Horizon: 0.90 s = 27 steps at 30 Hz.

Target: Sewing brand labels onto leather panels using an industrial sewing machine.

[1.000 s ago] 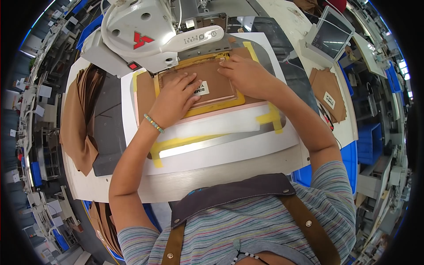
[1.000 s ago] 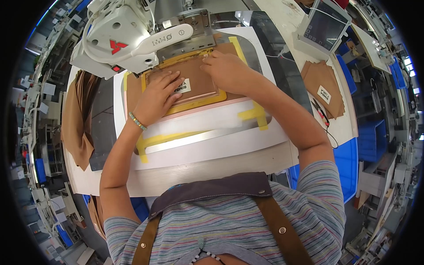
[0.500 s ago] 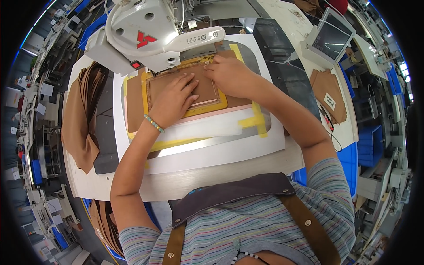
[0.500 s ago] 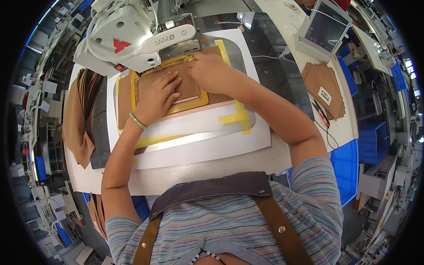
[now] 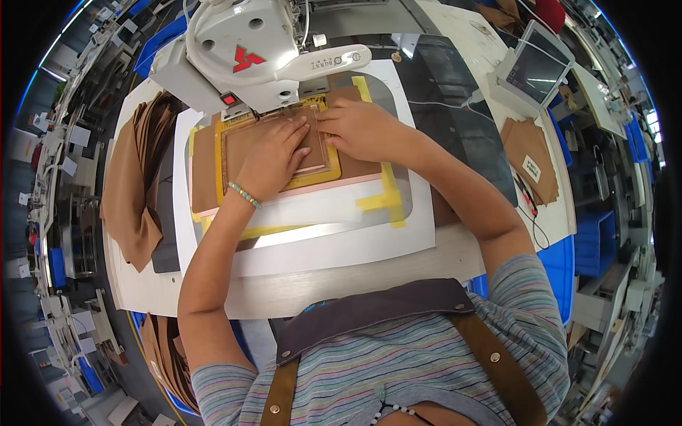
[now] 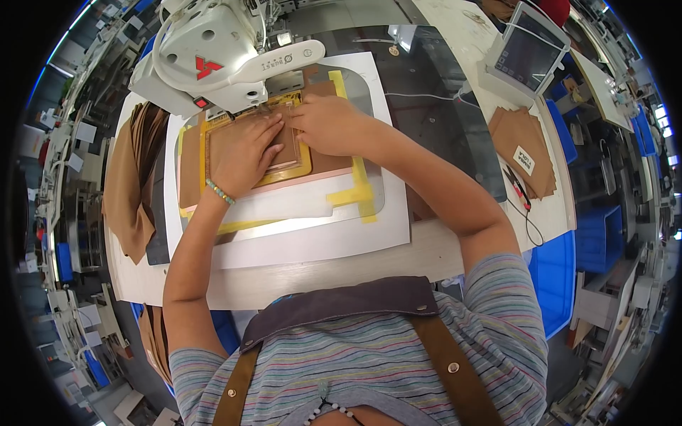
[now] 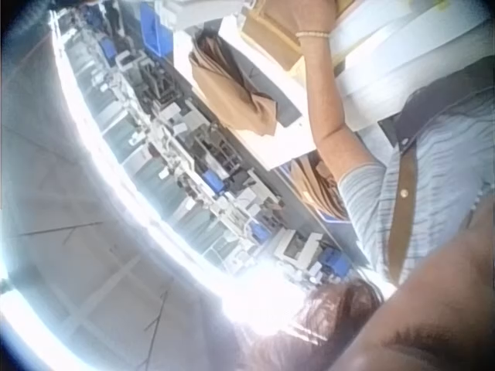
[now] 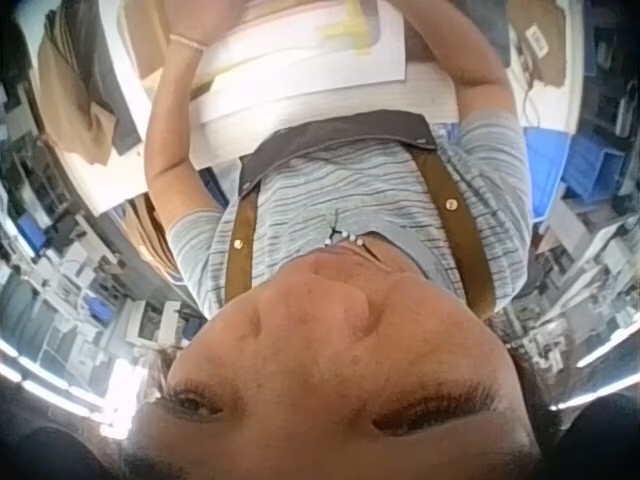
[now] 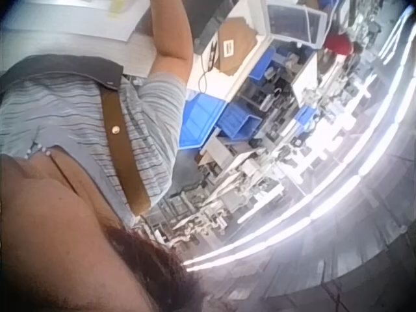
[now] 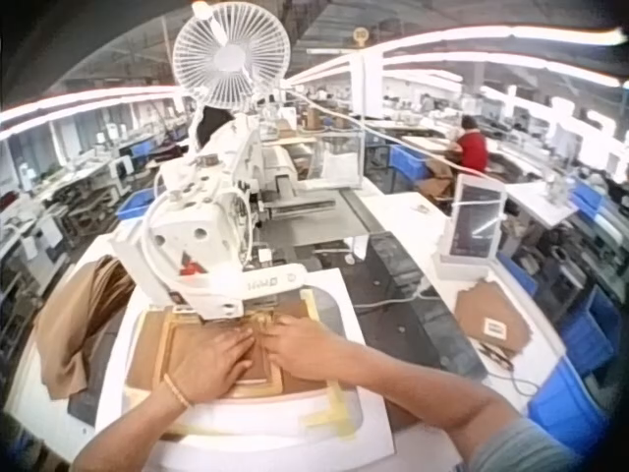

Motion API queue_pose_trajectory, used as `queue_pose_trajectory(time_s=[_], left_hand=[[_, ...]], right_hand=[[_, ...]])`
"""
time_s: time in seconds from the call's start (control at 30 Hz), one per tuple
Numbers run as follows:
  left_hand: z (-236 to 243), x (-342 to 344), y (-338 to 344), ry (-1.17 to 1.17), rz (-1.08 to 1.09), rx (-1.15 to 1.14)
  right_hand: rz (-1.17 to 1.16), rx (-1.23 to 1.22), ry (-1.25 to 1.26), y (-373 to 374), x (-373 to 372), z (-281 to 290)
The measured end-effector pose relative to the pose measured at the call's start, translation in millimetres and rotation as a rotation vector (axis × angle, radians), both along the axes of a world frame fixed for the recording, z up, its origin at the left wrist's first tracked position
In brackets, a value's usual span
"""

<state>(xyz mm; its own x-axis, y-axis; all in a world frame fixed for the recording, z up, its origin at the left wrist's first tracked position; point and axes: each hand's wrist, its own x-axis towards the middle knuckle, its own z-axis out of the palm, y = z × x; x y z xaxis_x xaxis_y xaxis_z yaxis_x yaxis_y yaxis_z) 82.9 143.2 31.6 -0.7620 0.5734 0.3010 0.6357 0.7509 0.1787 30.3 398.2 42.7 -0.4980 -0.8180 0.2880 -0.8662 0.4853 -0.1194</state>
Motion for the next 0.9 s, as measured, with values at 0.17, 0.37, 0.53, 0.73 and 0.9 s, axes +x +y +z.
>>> queue_pose_trajectory(time_s=[0.17, 0.37, 0.53, 0.73, 0.9], left_hand=[[0, 0, -5, 0.007, 0.01, -0.004], [1, 3, -13, 0.03, 0.085, -0.005], [9, 7, -36, -0.027, 0.034, 0.122], [14, 37, -58, -0.241, -0.127, 0.093], [9, 43, -55, -0.175, -0.119, 0.028]], right_hand=[[-0.063, -0.026, -0.252, 25, 15, 21], [0.003, -0.07, -0.333, 24, 30, 23], [0.192, -0.099, -0.266, -14, 40, 3], [0.233, -0.026, -0.072, -19, 48, -15], [0.186, 0.076, -0.081, -24, 58, -4]])
